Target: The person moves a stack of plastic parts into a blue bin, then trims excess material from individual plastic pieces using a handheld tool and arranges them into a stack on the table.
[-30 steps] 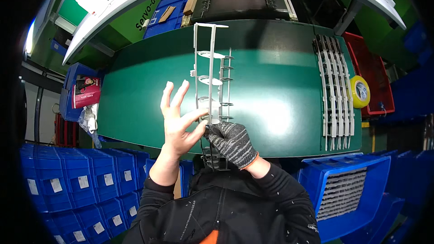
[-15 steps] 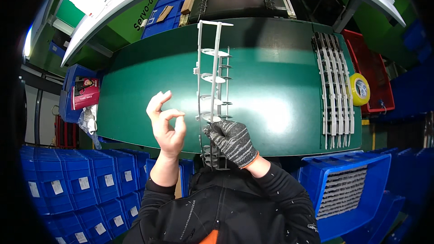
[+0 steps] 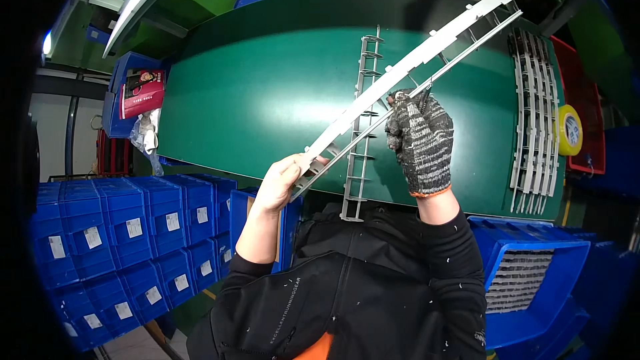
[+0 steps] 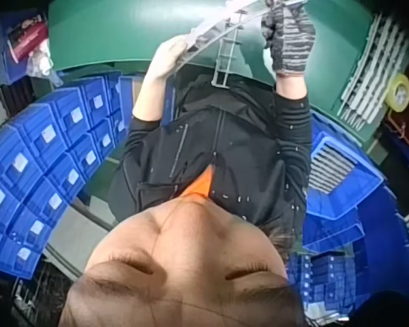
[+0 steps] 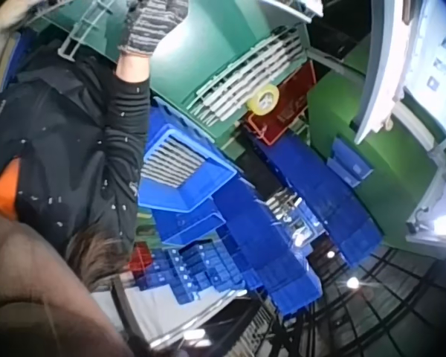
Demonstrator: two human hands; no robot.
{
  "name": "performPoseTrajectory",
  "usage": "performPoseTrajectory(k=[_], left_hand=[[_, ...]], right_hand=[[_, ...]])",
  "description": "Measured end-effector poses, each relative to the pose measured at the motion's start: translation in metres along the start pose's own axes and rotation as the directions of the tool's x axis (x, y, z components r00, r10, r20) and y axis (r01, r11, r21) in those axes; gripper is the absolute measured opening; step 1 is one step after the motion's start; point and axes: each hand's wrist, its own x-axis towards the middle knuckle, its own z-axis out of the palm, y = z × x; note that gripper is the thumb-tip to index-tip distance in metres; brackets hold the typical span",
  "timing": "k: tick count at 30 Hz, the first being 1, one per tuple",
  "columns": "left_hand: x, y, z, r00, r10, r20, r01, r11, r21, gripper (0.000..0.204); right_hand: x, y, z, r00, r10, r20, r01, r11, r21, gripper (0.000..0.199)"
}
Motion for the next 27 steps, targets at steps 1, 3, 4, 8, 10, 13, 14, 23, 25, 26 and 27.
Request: performPoseTrajectory(k=[1,3,4,8,10,13,14,23,25,26,27], left_hand=[[0.002,0.001,0.000,1.000,-0.007,-0.023,0.010,0.995,0.100,0.045],[0.006,0.006,0.003,0.999,-0.014,-0.041,0.022,0.980,0.197,0.041],[0.007,0.011,0.006,0.997,0.012,-0.079,0.000,0.989,0.150,0.037],[0.010,0.017,0.009,0.979,0.187,0.087,-0.196,0.974,0.111,0.028],[0.013,0.016,0.016,0.994,0.093,0.063,-0.095,0.995,0.028,0.025],[0.013,0.009,0.031,0.982,0.188,-0.030,-0.191,0.968,-0.164,0.022],[0.015,0.008,0.034,0.981,0.190,-0.028,-0.192,0.968,-0.161,0.022],[0.017,0.009,0.049,0.976,0.140,-0.166,-0.176,0.958,-0.227,0.023],[0.018,0.009,0.053,0.972,0.159,-0.174,-0.198,0.952,-0.232,0.023],[0.019,0.009,0.055,0.966,0.178,-0.186,-0.220,0.947,-0.235,0.023],[0.019,0.007,0.055,0.967,0.178,-0.184,-0.220,0.947,-0.236,0.023]], right_hand=[[-0.001,-0.002,0.002,1.000,0.001,-0.017,-0.001,1.000,-0.028,0.021],[-0.001,-0.001,0.001,1.000,-0.010,-0.011,0.009,0.998,-0.057,0.022],[-0.001,-0.001,-0.001,1.000,-0.011,-0.016,0.010,0.998,-0.057,0.022],[0.002,-0.003,-0.005,0.990,0.081,0.119,-0.076,0.996,-0.040,0.020],[0.001,0.001,0.005,0.994,-0.104,0.014,0.105,0.991,-0.088,0.020],[-0.018,0.021,0.001,0.937,-0.324,0.129,0.347,0.827,-0.442,0.016],[-0.017,0.030,-0.005,0.868,-0.297,0.399,0.488,0.662,-0.569,0.014],[-0.041,0.039,0.003,0.827,-0.249,0.504,0.562,0.388,-0.730,0.017],[-0.042,0.041,-0.001,0.829,-0.238,0.507,0.560,0.373,-0.740,0.018],[-0.043,0.043,-0.003,0.818,-0.238,0.524,0.575,0.354,-0.737,0.019],[-0.043,0.045,-0.005,0.806,-0.237,0.542,0.592,0.335,-0.733,0.021]])
